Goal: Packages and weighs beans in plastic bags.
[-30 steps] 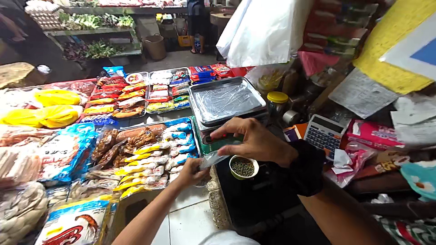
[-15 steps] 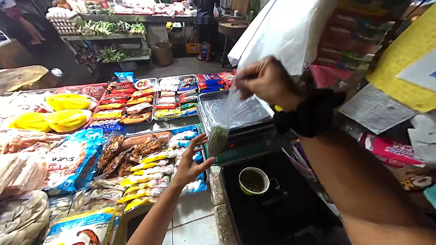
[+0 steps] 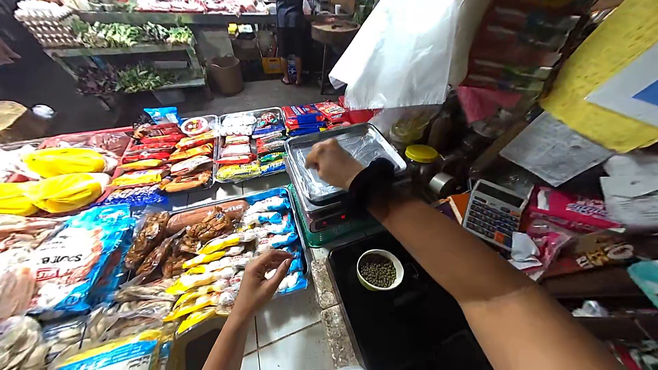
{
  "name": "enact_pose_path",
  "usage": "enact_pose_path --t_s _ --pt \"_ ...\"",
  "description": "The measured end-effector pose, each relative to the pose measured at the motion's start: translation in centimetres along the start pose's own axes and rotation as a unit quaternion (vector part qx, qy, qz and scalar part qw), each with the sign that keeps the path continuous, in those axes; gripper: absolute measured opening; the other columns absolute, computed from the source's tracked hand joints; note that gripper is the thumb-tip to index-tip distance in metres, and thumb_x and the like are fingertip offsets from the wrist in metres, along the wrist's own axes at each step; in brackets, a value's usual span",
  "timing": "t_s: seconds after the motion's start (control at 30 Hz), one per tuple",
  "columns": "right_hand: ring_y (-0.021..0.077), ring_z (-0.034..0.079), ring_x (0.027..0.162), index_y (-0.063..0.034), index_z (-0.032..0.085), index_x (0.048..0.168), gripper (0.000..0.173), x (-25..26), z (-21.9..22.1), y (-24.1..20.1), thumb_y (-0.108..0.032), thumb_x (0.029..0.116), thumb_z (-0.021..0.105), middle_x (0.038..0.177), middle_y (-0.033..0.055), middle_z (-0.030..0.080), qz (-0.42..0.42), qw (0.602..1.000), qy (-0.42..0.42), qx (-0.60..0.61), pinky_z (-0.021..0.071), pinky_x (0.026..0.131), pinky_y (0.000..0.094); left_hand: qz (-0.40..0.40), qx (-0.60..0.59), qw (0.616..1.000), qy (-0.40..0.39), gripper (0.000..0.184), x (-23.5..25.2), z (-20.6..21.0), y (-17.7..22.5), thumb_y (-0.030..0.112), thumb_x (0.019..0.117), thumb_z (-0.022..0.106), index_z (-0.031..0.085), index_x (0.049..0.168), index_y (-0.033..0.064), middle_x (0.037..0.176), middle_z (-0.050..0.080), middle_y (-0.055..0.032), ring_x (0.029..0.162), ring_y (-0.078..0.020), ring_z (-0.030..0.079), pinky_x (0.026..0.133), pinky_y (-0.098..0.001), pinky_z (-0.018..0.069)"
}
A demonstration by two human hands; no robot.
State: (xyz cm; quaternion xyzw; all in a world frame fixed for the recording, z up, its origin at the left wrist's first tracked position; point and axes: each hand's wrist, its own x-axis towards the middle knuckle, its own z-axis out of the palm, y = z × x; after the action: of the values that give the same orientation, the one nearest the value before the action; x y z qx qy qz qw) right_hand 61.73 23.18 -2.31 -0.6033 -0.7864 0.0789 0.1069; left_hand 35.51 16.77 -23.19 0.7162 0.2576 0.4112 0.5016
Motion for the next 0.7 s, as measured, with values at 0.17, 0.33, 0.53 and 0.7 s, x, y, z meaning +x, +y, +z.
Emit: enact_pose_path --t_s 0.17,0.33,0.53,0.7 --pt "0.0412 0.057 0.124 0.0035 0.073 0.112 0.027 0.0 2.3 -1.7 0.013 0.0896 0.062 0.122 0.0234 0.067 0.018 0.984 -0.175 -0.004 0.0428 0.108 0.0527 -0.022 0.013 1.0 -0.009 0.023 -1.3 -0.1 -0.4 0.02 0.0985 0.064 0.072 0.107 0.0013 0.099 0.076 -0.0024 0.087 -0.0077 0.072 0.081 -0.0252 0.0612" --pt "0.0415 0.052 0.132 -0.0034 0.059 0.143 0.071 -1.2 -1.4 -1.5 0.018 0.0759 0.07 0.138 0.027 0.056 -0.017 0.989 -0.15 0.011 0.04 0.112 0.0515 -0.033 0.003 0.999 -0.011 0.023 -2.6 -0.3 -0.7 0.019 0.0986 0.064 0.071 0.111 0.0004 0.102 0.076 -0.0032 0.089 -0.0086 0.073 0.083 -0.026 0.0614" --pt "0.036 0.051 0.134 -0.0053 0.061 0.14 0.065 -4.3 -7.7 -2.2 0.017 0.0793 0.069 0.14 0.0225 0.057 -0.022 0.999 -0.033 0.009 0.0388 0.114 0.0458 -0.066 0.008 0.998 0.0 0.026 -3.9 -0.5 -1.7 0.018 0.0975 0.064 0.07 0.113 -0.0008 0.103 0.076 -0.0053 0.09 -0.0109 0.074 0.083 -0.0274 0.0621" --pt "0.035 0.052 0.133 -0.0068 0.066 0.134 0.057 -6.3 -9.5 -1.8 0.012 0.0812 0.071 0.139 0.0226 0.058 -0.005 1.0 -0.001 -0.006 0.0409 0.112 0.0452 -0.078 0.017 0.997 0.007 0.029 -3.4 -0.3 -1.1 0.02 0.0951 0.067 0.069 0.117 0.0004 0.11 0.075 -0.0067 0.095 -0.0131 0.074 0.084 -0.0287 0.0624"
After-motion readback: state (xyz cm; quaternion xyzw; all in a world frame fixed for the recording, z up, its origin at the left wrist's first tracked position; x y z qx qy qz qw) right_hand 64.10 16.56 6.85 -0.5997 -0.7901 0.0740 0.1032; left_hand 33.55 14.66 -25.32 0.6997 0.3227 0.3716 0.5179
